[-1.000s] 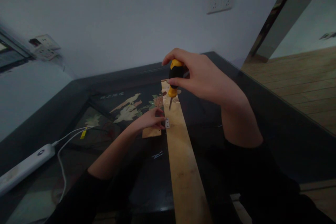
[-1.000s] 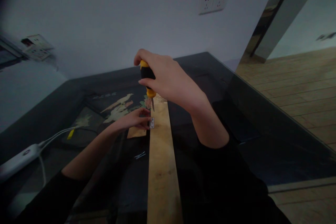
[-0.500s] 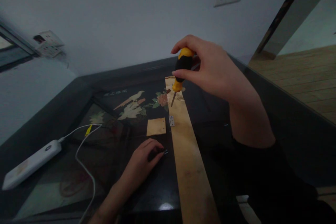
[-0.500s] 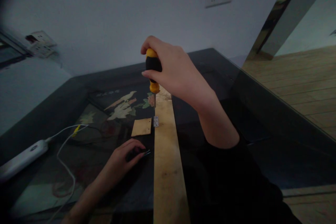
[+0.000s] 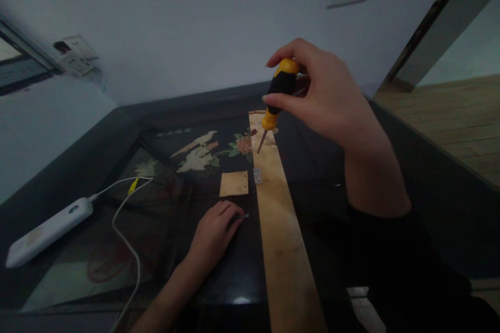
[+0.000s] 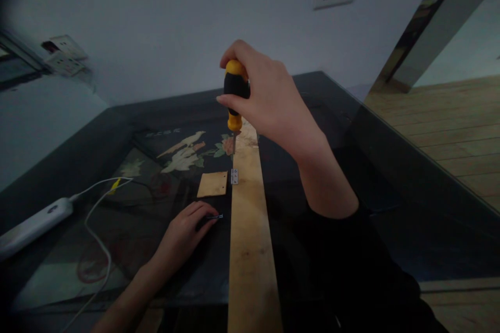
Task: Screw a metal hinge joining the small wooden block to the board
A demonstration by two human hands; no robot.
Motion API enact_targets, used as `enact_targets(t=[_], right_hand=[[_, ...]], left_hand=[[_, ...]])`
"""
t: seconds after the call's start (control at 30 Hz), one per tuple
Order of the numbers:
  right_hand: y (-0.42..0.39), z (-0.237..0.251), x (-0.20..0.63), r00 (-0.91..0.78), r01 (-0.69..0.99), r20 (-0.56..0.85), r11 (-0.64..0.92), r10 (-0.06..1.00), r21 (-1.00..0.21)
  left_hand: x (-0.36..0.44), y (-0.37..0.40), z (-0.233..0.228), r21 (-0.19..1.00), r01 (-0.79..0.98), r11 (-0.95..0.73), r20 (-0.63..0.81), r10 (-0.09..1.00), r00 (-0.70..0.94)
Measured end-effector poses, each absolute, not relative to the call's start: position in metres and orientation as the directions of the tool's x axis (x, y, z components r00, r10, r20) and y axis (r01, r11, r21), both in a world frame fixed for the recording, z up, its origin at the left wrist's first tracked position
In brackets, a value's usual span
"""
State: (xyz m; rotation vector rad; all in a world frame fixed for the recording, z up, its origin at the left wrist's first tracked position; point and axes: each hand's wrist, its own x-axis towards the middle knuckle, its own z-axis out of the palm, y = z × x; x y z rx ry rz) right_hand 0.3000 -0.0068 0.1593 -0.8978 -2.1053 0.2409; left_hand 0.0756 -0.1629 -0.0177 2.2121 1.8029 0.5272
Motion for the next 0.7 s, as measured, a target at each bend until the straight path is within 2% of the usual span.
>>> enact_targets(t=[0.2,0.47,0.57,0.7], right_hand=[[-0.008,0.159,0.297,-0.423,0.509,0.598,0.724,0.681,-0.465],[-0.013,0.162,0.298,-0.408,0.507,0.605,0.721,0.684,-0.473],[-0.017,0.163,0.299,-0.387,0.507,0.62,0.719,0.682,-0.475],[-0.022,0.161,0.299,-0.306,0.488,0.672,0.717,0.674,-0.498]], left_hand=[[0.078,-0.164,-0.018,0.239,0.94,-0.243,0.213,0.958,0.194],[0.078,-0.169,-0.017,0.163,0.937,-0.309,0.287,0.923,0.255],[0.079,-0.17,-0.016,0.187,0.932,-0.31,0.293,0.923,0.248],[0.078,-0.17,-0.012,0.308,0.907,-0.289,0.29,0.936,0.2]])
